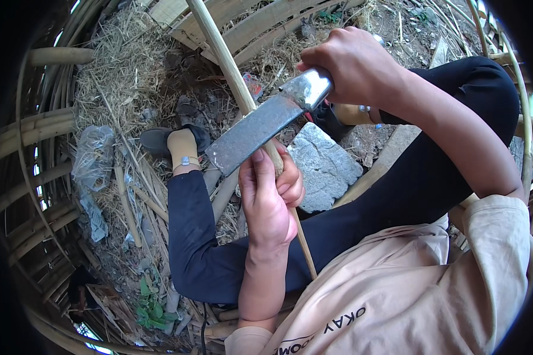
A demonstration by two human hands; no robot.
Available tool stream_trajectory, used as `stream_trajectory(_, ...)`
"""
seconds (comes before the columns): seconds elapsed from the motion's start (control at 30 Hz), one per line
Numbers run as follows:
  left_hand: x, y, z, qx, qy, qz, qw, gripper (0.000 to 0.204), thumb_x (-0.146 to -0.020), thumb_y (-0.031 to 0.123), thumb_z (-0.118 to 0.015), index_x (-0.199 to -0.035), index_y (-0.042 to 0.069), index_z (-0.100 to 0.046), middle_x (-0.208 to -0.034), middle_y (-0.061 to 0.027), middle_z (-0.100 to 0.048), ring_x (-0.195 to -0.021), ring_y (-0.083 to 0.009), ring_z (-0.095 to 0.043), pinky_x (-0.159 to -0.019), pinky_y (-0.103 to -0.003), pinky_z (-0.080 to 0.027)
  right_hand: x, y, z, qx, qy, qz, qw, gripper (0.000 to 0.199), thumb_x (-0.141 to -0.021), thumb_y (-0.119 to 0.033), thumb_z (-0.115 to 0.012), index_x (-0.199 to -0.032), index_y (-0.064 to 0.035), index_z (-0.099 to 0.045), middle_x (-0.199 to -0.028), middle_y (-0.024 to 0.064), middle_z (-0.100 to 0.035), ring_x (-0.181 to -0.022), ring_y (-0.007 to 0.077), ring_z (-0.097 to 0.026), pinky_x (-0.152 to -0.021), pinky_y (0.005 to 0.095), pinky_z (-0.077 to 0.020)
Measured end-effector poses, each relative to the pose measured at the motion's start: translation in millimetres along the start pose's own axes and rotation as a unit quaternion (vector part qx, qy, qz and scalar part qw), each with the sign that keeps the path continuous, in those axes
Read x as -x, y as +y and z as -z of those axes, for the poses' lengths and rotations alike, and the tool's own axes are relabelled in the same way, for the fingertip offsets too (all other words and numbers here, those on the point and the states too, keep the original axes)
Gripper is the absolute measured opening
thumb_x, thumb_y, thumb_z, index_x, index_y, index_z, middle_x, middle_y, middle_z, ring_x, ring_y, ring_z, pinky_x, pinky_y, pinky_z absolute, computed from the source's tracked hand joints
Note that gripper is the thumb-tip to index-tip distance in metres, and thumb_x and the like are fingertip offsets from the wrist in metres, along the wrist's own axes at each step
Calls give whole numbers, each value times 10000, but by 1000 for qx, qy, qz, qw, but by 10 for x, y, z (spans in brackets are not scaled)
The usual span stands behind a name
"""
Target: The person uses a machete to shave the outer layer off of a bamboo stick, making several passes along the length of the wood while holding it vertically against a stone.
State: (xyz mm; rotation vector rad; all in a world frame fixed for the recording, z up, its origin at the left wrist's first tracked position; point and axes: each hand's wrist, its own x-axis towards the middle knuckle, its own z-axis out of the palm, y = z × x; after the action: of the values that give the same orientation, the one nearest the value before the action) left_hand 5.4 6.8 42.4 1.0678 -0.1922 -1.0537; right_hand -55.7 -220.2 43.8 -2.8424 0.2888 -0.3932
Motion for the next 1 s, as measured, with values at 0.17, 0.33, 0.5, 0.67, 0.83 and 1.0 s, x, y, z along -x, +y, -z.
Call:
stream_trajectory(0.17, 38, -100, -64, -6, 3, 17, 1000, 307, -1102, 344, -344, -1019, 97, -506, -610, 64, -327, -456, -14, -229, -402, -197, -173, -220, 254, 169, 61, 39, -118, 990, 142, -690, -78, -693, -824, -41, -721, -714, 186, -676, -693, 361, -686, -654, 447, -547)
stream_trajectory(0.33, 21, -79, -54, 0, -17, 23, 1000, 308, -1101, 338, -353, -1015, 88, -513, -606, 58, -341, -461, -9, -243, -403, -186, -180, -321, 471, 444, 72, 87, -187, 976, 124, -698, -74, -634, -757, 9, -705, -723, 249, -660, -696, 402, -676, -659, 470, -550)
stream_trajectory(0.5, -58, -35, -42, -13, 15, 23, 1000, 308, -1098, 334, -367, -1033, 82, -532, -612, 56, -357, -474, -8, -256, -414, -180, -191, -229, 520, 563, 128, 96, -220, 962, 164, -689, -79, -637, -828, -47, -719, -750, 214, -674, -747, 391, -678, -701, 471, -546)
stream_trajectory(0.67, -88, 54, 77, -5, 30, 17, 999, 310, -1093, 340, -386, -1072, 74, -544, -621, 53, -355, -471, -10, -254, -411, -186, -195, -162, 335, 509, 72, 44, -194, 977, 163, -693, -86, -655, -837, -46, -721, -749, 185, -684, -736, 378, -679, -679, 455, -545)
stream_trajectory(0.83, -120, 70, 96, 12, 17, 24, 999, 310, -1087, 348, -397, -1088, 77, -547, -620, 50, -351, -469, -17, -240, -419, -190, -189, -74, 12, 194, -58, -13, -65, 996, 112, -701, -77, -715, -810, -62, -696, -706, 145, -670, -703, 340, -680, -694, 418, -538)
stream_trajectory(1.0, -66, 51, 82, 5, 18, 16, 1000, 288, -1088, 326, -387, -1086, 85, -546, -620, 51, -348, -470, -22, -233, -424, -191, -178, -28, -207, 165, -16, -91, -35, 995, 155, -650, -148, -724, -735, -24, -687, -661, 170, -661, -656, 370, -680, -634, 444, -561)
